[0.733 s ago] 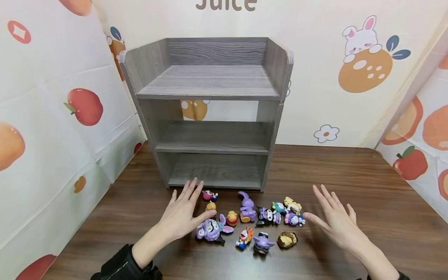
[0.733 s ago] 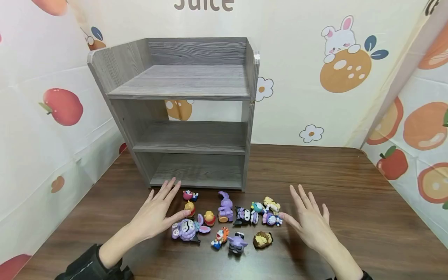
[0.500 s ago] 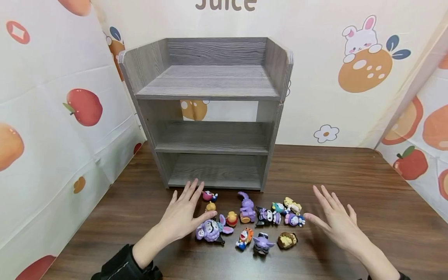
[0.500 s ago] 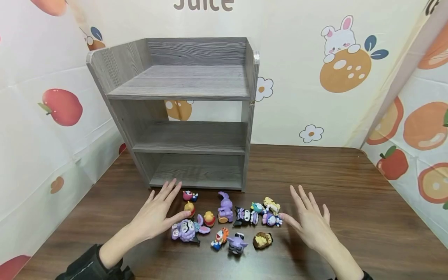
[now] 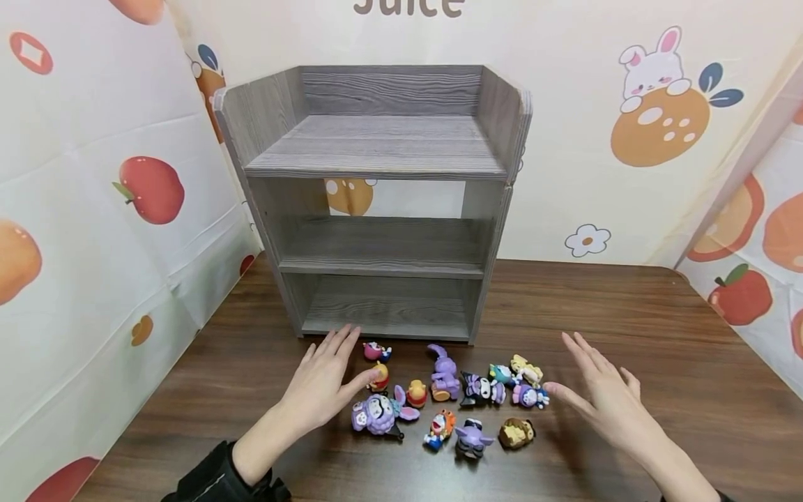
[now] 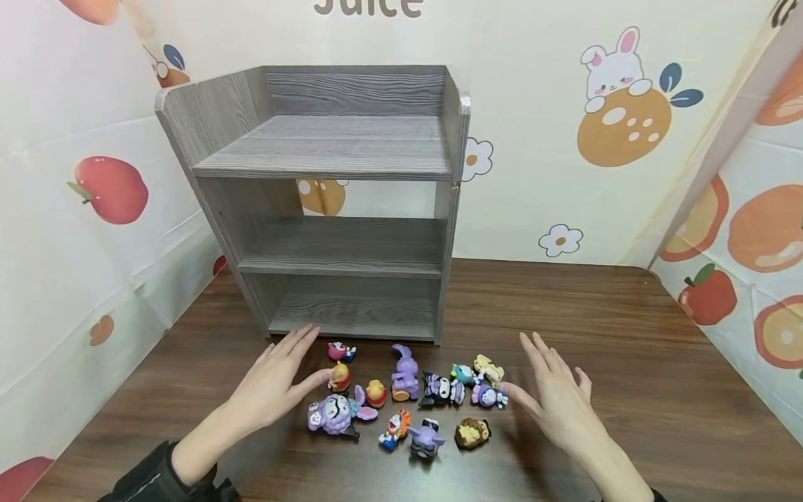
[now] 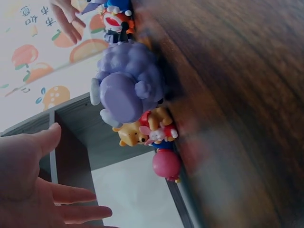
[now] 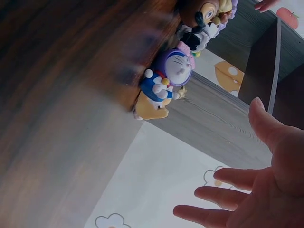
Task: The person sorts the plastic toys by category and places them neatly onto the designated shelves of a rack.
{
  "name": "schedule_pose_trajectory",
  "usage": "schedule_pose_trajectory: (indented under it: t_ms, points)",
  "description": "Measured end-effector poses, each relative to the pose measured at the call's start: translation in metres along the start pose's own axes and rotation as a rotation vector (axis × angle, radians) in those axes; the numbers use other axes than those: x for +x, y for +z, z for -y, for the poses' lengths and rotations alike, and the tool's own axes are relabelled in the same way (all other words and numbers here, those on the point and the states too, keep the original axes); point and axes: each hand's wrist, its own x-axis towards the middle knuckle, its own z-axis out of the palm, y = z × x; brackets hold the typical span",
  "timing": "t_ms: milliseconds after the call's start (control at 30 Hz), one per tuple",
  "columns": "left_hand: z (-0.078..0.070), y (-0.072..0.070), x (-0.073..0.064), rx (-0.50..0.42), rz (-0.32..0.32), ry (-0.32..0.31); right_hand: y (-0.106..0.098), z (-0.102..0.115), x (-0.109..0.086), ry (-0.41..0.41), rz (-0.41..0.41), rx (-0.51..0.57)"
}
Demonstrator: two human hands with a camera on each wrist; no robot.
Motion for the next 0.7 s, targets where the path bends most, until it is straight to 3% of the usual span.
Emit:
schedule_pose_trajectory:
  t_ms: [433, 700]
  points:
    - [-0.004, -0.014, 0.007, -0.011, -0.205, 0.063, -0.008, 0.012, 0.013, -0.086, -0.129, 0.084]
    - [0.003, -0.024, 0.014, -0.109, -0.466, 0.115, -0.009, 0.024, 0.030, -0.171, -0.276, 0.116]
